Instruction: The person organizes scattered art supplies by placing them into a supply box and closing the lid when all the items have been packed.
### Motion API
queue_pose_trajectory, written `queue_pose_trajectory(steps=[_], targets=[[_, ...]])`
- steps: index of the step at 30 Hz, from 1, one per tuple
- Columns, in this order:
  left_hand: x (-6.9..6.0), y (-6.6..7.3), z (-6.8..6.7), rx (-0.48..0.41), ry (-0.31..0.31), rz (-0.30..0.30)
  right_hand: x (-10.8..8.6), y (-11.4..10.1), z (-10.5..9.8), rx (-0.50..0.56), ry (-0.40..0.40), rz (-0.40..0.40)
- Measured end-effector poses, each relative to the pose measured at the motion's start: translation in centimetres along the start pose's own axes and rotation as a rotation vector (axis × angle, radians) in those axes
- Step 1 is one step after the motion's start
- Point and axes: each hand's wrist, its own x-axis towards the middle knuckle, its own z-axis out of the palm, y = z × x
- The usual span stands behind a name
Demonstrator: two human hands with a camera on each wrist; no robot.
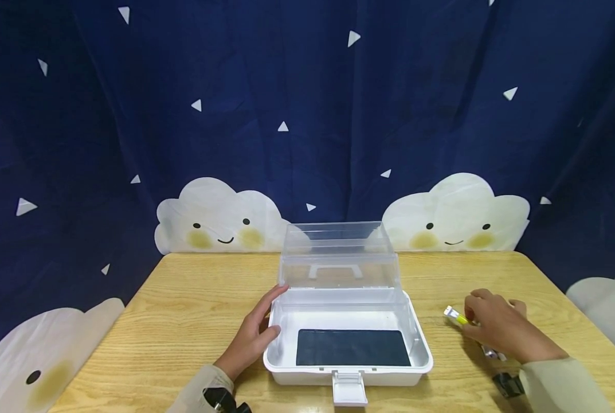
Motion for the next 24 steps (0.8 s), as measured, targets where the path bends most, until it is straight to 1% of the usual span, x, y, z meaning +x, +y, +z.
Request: queue_pose_trajectory(steps=[7,14,18,24], targets=[[0.0,-0.1,0.0,-0.003,0.004,0.004,0.5,-0.6,0.0,-0.005,0.022,-0.022],[0.0,2.8,0.2,0.008,0.001,-0.002,1.2,-1.2,-0.3,0.000,0.050,-0.047],[-0.1,2.8,0.2,0.014,0.002,0.012,1.4,-1.8,-0.6,0.012,0.072,-0.053],[0.0,2.9,0.2,0.020,0.012,0.014,2.2,-3.1,-1.2,0.019,0.098,-0.054]])
